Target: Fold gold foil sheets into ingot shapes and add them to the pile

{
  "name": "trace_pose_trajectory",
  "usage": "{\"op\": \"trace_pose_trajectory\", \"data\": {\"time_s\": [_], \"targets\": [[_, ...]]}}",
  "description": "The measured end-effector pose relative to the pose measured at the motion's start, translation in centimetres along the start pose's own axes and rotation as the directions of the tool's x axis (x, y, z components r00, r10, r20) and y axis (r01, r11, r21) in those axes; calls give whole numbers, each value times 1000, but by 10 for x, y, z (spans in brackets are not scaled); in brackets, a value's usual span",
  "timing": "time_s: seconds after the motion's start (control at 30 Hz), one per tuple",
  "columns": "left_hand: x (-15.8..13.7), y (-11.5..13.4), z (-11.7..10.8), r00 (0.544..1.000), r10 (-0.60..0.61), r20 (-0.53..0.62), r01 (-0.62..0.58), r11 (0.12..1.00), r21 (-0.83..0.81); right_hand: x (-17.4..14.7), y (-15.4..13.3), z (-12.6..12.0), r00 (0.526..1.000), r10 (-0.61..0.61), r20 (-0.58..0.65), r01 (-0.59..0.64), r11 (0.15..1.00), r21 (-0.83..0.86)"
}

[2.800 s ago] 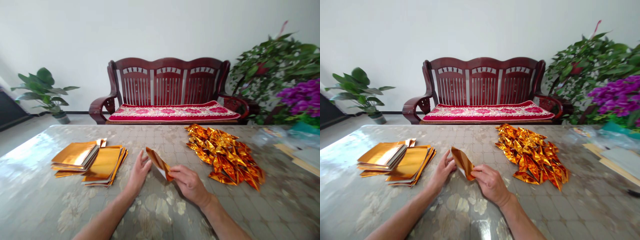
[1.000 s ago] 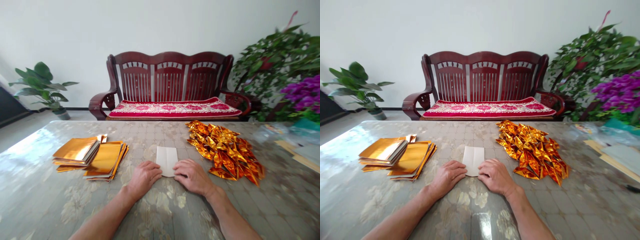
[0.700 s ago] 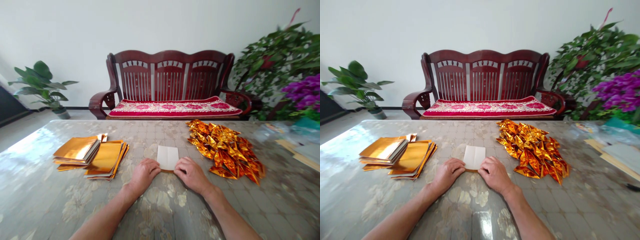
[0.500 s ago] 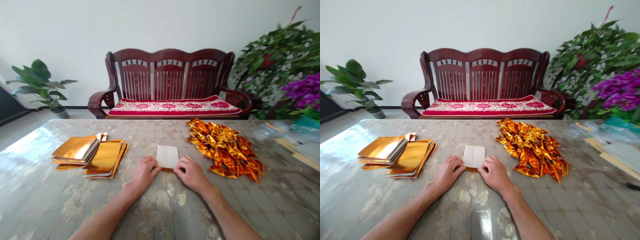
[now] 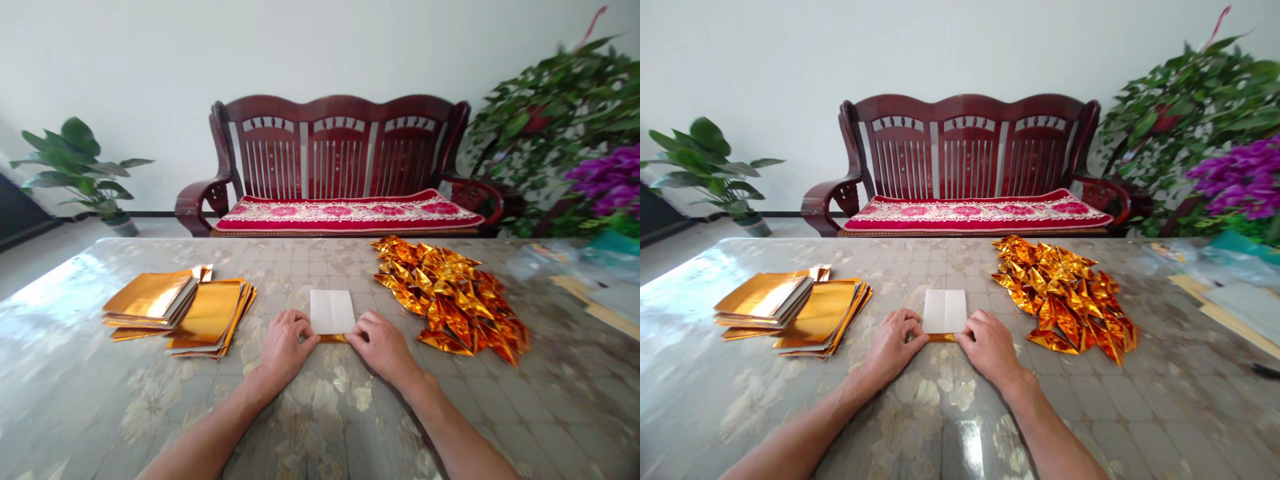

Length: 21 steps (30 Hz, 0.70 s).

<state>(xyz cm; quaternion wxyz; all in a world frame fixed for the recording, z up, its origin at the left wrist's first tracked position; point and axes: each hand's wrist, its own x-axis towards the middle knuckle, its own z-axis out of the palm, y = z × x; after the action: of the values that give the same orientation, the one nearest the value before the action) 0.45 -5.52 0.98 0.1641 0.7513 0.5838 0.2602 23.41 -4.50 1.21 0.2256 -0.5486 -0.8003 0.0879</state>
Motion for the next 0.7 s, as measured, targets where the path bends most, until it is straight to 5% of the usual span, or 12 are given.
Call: {"op": "trace_pose_trajectory", "data": {"time_s": [0.7], "targets": [[-2,8,7,997,72,-40,-69,994,89,3,0,3,1000,2,-13,-3,992,-126]]}}
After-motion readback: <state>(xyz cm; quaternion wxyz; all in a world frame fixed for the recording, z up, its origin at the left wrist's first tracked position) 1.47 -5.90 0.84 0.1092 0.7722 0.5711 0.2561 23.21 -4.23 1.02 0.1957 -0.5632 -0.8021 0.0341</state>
